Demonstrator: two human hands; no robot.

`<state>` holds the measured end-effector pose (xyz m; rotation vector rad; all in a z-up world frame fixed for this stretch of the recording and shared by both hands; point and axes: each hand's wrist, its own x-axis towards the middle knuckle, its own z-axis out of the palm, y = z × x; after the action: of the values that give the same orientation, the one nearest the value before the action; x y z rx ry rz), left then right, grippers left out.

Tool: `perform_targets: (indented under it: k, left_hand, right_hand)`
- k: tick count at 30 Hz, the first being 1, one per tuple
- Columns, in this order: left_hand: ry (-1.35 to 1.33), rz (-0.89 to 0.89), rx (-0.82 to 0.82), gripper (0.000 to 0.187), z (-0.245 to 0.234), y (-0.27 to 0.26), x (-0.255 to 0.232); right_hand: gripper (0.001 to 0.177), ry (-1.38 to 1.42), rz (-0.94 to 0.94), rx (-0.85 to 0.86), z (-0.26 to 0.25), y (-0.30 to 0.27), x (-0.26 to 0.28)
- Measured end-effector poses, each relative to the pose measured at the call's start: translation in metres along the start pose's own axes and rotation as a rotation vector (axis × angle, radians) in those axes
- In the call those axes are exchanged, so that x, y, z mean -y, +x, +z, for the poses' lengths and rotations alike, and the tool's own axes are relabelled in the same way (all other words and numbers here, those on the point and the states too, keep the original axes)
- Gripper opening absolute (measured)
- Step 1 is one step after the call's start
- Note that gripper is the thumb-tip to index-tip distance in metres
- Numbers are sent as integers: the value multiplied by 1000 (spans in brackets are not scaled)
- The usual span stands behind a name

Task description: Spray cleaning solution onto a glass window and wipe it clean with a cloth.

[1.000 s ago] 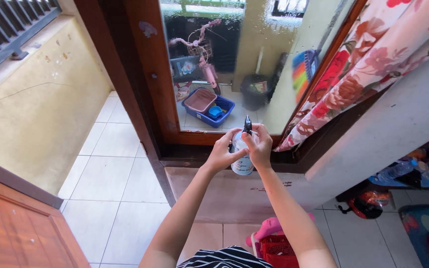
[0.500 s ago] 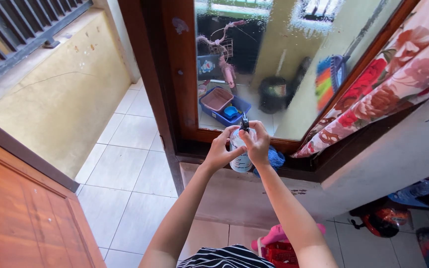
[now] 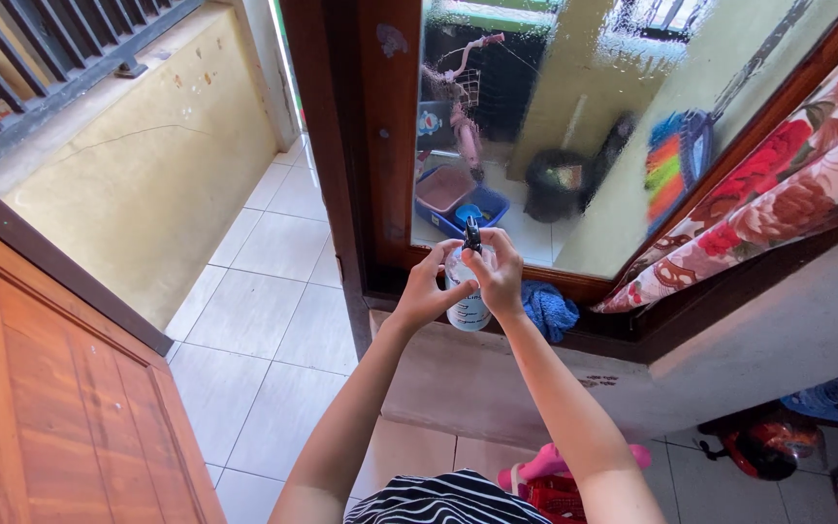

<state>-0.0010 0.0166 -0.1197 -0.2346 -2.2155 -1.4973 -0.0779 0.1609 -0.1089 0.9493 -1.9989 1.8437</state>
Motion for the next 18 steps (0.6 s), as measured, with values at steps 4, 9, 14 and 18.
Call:
perform_targets:
  k: [4, 9, 14, 18]
  left_hand:
    - [0, -23, 0, 84, -8, -1, -1]
    - [-15, -18, 22, 83, -15, -7, 4]
    - [-12, -7, 28, 80, -17, -14, 8]
    - [-27, -26, 55, 78, -17, -20, 11]
  right_hand:
    - [39, 80, -35, 8, 10, 1, 20]
    - [31, 46, 2, 21, 15, -7, 11]
    - [28, 50, 51, 12, 20, -18, 7]
    - [31, 61, -15, -8, 23, -24, 15]
